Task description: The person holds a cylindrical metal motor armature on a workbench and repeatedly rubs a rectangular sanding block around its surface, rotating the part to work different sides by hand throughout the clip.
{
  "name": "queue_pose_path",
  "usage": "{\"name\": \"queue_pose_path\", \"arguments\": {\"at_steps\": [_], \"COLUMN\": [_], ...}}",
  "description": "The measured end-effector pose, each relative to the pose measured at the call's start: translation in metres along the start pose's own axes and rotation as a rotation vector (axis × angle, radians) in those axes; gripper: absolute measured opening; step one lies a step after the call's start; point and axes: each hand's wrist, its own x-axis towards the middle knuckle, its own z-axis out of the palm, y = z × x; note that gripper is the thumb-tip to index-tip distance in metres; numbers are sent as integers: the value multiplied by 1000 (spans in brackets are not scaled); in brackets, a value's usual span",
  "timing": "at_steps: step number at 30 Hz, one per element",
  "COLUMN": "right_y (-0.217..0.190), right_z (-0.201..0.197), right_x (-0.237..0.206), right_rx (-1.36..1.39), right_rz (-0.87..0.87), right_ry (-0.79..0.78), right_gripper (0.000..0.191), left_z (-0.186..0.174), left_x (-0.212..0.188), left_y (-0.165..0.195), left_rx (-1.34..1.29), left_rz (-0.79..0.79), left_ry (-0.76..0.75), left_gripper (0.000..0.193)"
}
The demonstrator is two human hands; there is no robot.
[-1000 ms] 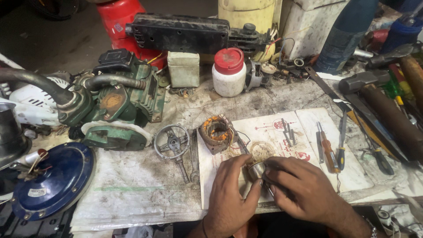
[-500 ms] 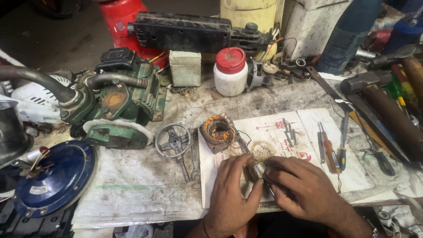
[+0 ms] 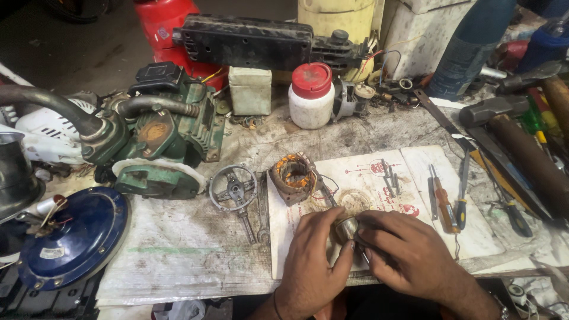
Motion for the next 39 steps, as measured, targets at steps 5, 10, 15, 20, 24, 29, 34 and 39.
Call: {"name": "queue_pose_path", "arguments": {"at_steps": [5,10,15,20,24,29,34,39], "right_y": [0,-1,-1,0,0,0,0,1], "right_z": [-1,-2,-2,-1,-1,0,1,1], "right_x": [1,1,1,1,0,-1,-1,-2], "right_rx": [1,8,10,14,2,-8,-2,3], "right_rz": [-3,1,-11,-5,1,-5,0,-6], "right_ry": [1,2,12,6,17,17,22,30], "right_gripper": [35,36,37,36,36,37,37,36], "left_z": [-1,-2,-2,-2,-3,-4,-4,-3], "left_x": [1,1,1,1,1,2,2,2], "left_y": [1,1,2,3,4,5,5,3], "left_rx": [-8,-4,-17,14,9,-13,-7,10], "left_rz": [26,38,-1,47,67,35,56,67], "left_ry": [5,13,-6,14,-11,-22,-7,-9], "left_gripper": [53,51,50,52,52,49,48,49]}}
